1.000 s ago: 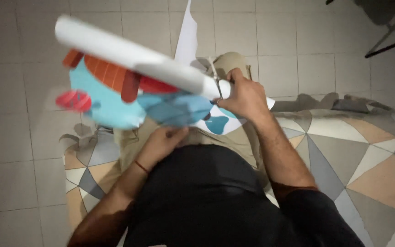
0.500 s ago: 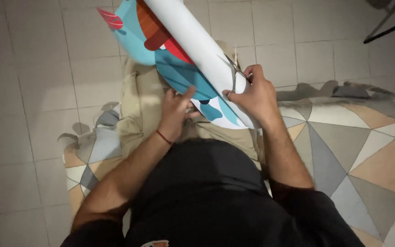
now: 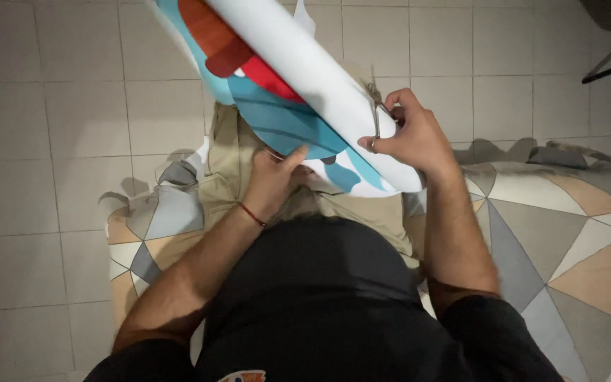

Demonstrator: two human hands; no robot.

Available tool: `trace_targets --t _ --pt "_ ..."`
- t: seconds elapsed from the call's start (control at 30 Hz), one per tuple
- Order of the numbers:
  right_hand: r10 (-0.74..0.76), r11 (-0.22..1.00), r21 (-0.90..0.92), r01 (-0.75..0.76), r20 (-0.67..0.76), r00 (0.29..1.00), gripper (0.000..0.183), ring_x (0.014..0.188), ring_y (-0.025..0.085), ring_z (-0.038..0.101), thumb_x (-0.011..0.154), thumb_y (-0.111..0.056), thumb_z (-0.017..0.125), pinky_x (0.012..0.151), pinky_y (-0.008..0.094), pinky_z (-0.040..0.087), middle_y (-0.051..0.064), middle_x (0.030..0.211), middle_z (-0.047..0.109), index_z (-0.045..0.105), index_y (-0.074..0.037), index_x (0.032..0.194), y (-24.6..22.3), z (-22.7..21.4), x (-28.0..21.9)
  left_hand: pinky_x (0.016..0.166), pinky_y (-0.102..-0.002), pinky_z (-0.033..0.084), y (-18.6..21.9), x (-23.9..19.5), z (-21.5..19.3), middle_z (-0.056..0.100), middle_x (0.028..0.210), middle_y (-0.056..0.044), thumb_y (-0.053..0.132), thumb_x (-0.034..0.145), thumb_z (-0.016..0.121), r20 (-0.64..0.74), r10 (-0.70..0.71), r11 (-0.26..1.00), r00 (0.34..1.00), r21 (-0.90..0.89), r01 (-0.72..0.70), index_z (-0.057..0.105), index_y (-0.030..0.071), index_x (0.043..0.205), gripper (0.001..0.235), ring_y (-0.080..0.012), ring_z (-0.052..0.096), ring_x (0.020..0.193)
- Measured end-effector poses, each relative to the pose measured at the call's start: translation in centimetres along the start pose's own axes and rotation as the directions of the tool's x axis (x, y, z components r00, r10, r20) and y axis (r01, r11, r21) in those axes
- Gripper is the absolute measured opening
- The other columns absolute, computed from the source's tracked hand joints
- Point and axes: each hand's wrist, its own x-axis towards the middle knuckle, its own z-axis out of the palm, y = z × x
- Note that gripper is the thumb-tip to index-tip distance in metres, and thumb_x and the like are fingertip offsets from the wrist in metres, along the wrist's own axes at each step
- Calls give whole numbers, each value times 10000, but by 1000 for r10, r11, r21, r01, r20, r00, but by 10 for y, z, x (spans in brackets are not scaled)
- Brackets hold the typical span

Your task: Using scissors to precisely cut out a printed decal from a large paper roll.

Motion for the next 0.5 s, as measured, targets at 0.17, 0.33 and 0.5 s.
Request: trace_targets --t 0.17,0.33,0.5 --pt "-1 995 -104 7 60 998 691 1063 567 768 748 -259 1001 866 596 568 325 1149 810 643 -40 1296 -23 -15 -3 646 -518 774 -27 -3 2 763 965 -272 175 948 943 96 -76 996 992 44 72 627 -135 1261 541 -439 834 707" --pt "-137 984 -116 138 12 990 693 1049 527 790 751 -274 1028 944 577 616 297 1163 812 706 34 1282 -32 -36 -30 640 -503 783 -17 -12 13 666 1076 -265 166 934 947 117 -92 991 989 109 79 524 -203 1374 714 -446 831 704" --pt "-359 933 -49 357 -29 933 623 957 407 771 752 -306 1077 944 546 611 205 1039 759 785 -14 1219 -11 -52 -99 641 -524 770 -49 6 6 682 1058 -224 155 922 978 119 -52 997 992 56 46 552 -181 1363 700 -408 824 691"
